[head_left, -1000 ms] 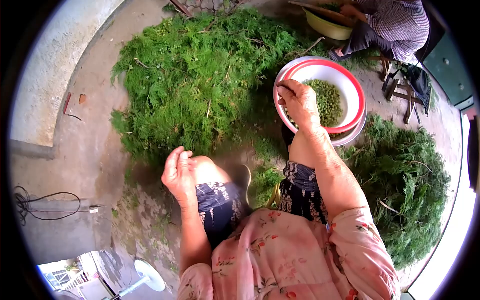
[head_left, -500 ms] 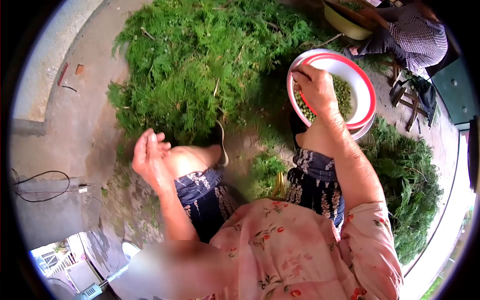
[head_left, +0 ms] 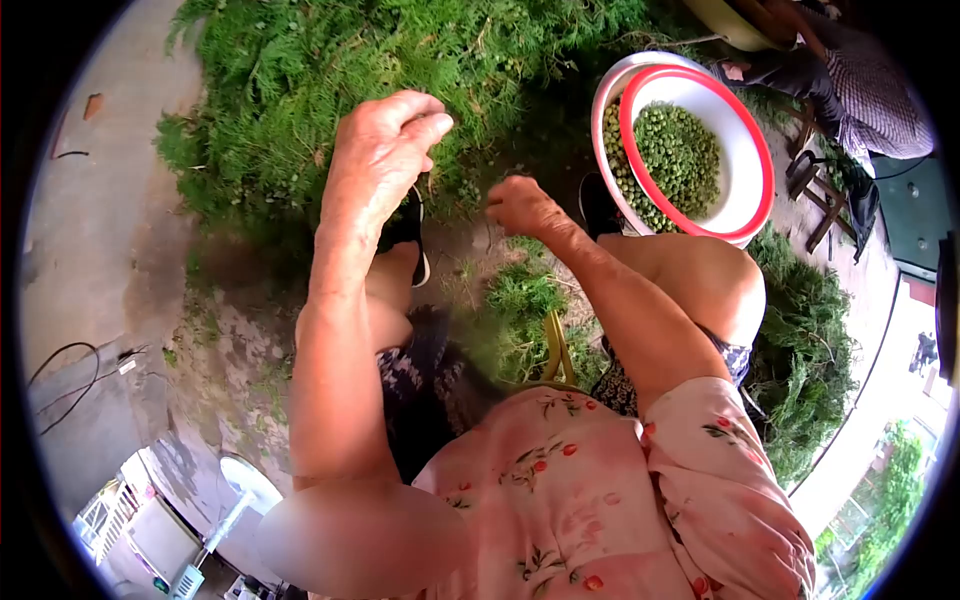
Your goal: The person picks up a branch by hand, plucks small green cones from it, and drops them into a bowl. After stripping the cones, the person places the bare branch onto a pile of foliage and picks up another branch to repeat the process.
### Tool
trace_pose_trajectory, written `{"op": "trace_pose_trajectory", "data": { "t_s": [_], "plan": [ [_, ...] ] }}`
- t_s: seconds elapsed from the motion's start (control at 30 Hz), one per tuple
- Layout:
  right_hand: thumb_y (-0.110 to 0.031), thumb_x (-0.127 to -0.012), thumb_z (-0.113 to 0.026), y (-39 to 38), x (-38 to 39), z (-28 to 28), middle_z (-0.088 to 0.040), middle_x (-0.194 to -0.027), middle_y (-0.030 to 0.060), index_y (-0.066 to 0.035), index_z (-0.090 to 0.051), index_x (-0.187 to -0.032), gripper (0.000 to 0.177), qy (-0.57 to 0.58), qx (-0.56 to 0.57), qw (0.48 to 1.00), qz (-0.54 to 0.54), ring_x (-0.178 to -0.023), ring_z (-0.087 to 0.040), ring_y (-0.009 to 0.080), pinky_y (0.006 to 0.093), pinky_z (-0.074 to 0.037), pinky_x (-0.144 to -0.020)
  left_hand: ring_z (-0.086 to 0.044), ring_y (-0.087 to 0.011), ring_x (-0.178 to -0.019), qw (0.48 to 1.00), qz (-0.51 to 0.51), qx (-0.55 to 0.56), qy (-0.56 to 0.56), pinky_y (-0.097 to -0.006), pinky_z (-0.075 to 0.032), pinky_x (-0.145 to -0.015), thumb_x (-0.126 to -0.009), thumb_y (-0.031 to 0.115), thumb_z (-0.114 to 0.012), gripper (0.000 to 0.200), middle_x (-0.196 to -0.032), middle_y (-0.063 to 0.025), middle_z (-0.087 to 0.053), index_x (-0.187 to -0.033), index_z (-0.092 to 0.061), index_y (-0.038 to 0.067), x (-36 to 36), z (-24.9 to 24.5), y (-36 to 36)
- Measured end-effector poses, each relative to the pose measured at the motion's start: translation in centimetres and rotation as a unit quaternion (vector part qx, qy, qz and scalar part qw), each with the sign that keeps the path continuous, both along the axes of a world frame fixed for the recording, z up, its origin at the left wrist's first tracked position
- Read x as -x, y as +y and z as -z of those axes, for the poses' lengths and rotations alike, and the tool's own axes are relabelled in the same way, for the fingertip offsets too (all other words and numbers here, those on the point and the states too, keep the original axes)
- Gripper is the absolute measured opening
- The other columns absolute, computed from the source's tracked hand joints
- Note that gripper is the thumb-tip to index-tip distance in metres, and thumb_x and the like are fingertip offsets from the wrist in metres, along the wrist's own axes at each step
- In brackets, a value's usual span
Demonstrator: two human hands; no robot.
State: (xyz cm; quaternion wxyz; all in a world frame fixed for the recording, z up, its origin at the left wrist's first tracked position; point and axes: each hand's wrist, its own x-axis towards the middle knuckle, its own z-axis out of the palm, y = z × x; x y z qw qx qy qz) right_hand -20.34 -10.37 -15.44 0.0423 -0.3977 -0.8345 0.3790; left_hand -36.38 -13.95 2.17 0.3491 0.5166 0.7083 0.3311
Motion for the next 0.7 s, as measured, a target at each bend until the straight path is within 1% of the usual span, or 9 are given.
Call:
{"op": "trace_pose_trajectory", "data": {
  "t_s": [0.1,0.2,0.3,0.33,0.37,0.47,0.53,0.63,0.7],
  "plan": [
    [-0.015,-0.07,-0.056,-0.4,-1.1,3.8,-0.062,-0.067,0.015,-0.004,-0.066,-0.073,0.015,-0.087,0.206,0.973,0.06,-0.067,-0.064,0.025,0.0373,-0.053,-0.067,-0.061,-0.0236,-0.065,0.983,0.096,-0.008,0.156,-0.0332,-0.047,-0.06,-0.081,0.018,-0.06,0.028,-0.081,-0.012,-0.065,-0.102,-0.059,0.0,0.9,2.7,1.0],
    [-0.012,-0.069,-0.057,-2.0,-4.5,13.6,-0.062,-0.066,0.0122,-0.006,-0.066,-0.067,0.011,-0.038,0.121,0.992,0.02,-0.063,-0.063,0.0241,0.0375,-0.051,-0.058,-0.061,-0.0325,-0.074,0.954,0.152,0.04,0.254,-0.038,-0.047,-0.067,-0.08,0.019,-0.059,0.031,-0.085,-0.0182,-0.064,-0.103,-0.058,-0.001,1.3,3.7,0.9],
    [-0.011,-0.07,-0.058,-5.6,-8.4,23.3,-0.063,-0.072,0.0121,-0.009,-0.067,-0.068,0.009,-0.106,0.272,0.956,0.03,-0.069,-0.063,0.0258,0.0371,-0.049,-0.057,-0.058,-0.0313,-0.068,0.954,0.17,0.029,0.247,-0.0384,-0.047,-0.064,-0.082,0.016,-0.058,0.017,-0.076,-0.0159,-0.059,-0.089,-0.053,0.001,1.2,3.8,0.6],
    [-0.01,-0.072,-0.059,-6.8,-8.8,24.2,-0.063,-0.072,0.0126,-0.008,-0.067,-0.071,0.009,-0.123,0.304,0.943,0.055,-0.068,-0.063,0.0255,0.0367,-0.049,-0.056,-0.057,-0.0295,-0.063,0.958,0.172,0.008,0.23,-0.038,-0.047,-0.062,-0.082,0.015,-0.058,0.014,-0.07,-0.0137,-0.057,-0.081,-0.051,0.002,1.1,3.8,0.6],
    [-0.01,-0.074,-0.059,-8.1,-9.1,25.0,-0.063,-0.072,0.0132,-0.007,-0.067,-0.074,0.009,-0.141,0.334,0.929,0.08,-0.067,-0.063,0.0253,0.0364,-0.049,-0.054,-0.058,-0.0311,-0.067,0.955,0.177,0.019,0.236,-0.0382,-0.047,-0.064,-0.082,0.015,-0.058,0.016,-0.077,-0.0156,-0.059,-0.089,-0.053,0.002,1.1,3.7,0.6],
    [-0.009,-0.08,-0.06,-12.8,-8.8,23.7,-0.063,-0.071,0.0158,-0.001,-0.065,-0.087,0.012,-0.125,0.258,0.941,0.179,-0.062,-0.063,0.0255,0.0376,-0.049,-0.051,-0.059,-0.0342,-0.076,0.946,0.182,0.068,0.259,-0.0386,-0.046,-0.068,-0.08,0.016,-0.058,0.029,-0.091,-0.0189,-0.061,-0.104,-0.058,0.0,1.1,3.3,0.3],
    [-0.013,-0.078,-0.063,-14.3,-8.0,23.2,-0.064,-0.08,0.0179,-0.004,-0.064,-0.093,0.017,-0.144,0.188,0.945,0.224,-0.073,-0.063,0.0316,0.0422,-0.05,-0.061,-0.059,-0.0343,-0.076,0.935,0.182,0.117,0.28,-0.0388,-0.046,-0.068,-0.08,0.014,-0.058,0.029,-0.093,-0.0181,-0.061,-0.105,-0.057,0.0,1.1,3.3,0.1],
    [-0.018,-0.075,-0.068,-14.2,-6.1,21.2,-0.063,-0.091,0.019,-0.008,-0.059,-0.104,0.032,-0.224,0.23,0.919,0.231,-0.085,-0.059,0.0386,0.0466,-0.047,-0.071,-0.059,-0.0346,-0.077,0.934,0.181,0.131,0.278,-0.0394,-0.046,-0.067,-0.079,0.013,-0.059,0.03,-0.093,-0.0169,-0.061,-0.106,-0.057,0.0,0.8,3.1,-0.1],
    [-0.02,-0.075,-0.068,-14.3,-5.3,21.3,-0.062,-0.092,0.0188,-0.008,-0.054,-0.108,0.038,-0.267,0.229,0.911,0.215,-0.086,-0.058,0.0395,0.0474,-0.047,-0.071,-0.059,-0.0332,-0.076,0.932,0.186,0.13,0.281,-0.0386,-0.047,-0.066,-0.077,0.012,-0.061,0.031,-0.092,-0.0157,-0.061,-0.106,-0.058,0.0,0.8,3.3,-0.3]
  ]
}}
